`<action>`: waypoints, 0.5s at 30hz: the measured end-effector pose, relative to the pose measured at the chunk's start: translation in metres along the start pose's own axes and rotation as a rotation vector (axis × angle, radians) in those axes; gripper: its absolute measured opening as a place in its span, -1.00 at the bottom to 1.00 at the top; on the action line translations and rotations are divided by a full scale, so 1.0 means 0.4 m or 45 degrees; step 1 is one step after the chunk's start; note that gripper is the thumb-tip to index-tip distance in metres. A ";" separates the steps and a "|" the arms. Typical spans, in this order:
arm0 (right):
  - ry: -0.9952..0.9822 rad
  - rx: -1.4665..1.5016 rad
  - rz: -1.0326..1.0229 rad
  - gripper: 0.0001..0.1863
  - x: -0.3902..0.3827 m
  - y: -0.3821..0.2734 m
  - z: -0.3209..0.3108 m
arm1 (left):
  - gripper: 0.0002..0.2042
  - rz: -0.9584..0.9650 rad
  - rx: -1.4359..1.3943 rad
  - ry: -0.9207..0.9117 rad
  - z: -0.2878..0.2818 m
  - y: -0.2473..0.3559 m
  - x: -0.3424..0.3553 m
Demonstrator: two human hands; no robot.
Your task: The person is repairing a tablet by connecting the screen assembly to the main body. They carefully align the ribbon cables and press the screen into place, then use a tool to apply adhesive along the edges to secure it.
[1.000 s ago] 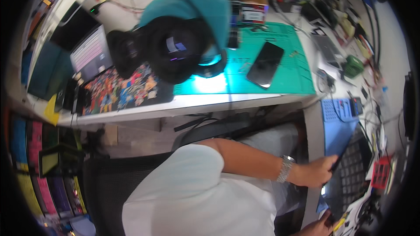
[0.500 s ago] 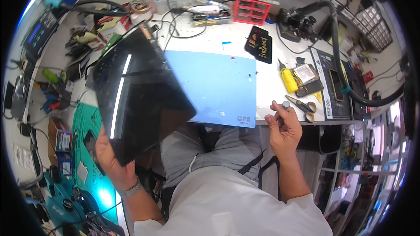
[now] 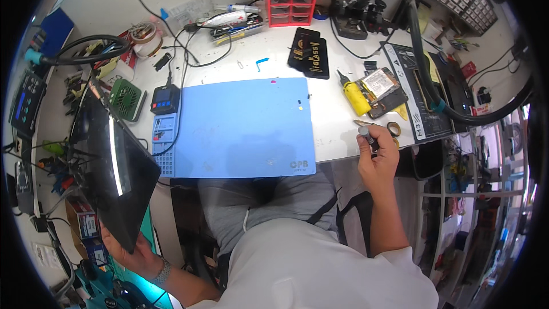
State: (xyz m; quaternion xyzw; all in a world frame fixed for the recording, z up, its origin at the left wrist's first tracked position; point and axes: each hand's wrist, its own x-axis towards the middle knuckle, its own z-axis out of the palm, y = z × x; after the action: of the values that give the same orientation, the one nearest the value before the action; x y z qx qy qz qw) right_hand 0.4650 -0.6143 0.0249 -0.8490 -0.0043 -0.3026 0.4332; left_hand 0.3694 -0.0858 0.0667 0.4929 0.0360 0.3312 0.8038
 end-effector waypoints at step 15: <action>-0.009 -0.309 0.100 -0.65 0.152 0.065 -0.043 | -0.58 -0.480 0.470 -0.337 0.173 -0.223 -0.154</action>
State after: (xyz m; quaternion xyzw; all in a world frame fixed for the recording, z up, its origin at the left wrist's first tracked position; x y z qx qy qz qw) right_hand 0.5128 -0.6587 0.0448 -0.8957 0.0639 -0.2808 0.3387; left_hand 0.3925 -0.2003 0.0127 0.6544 0.0814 0.0966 0.7455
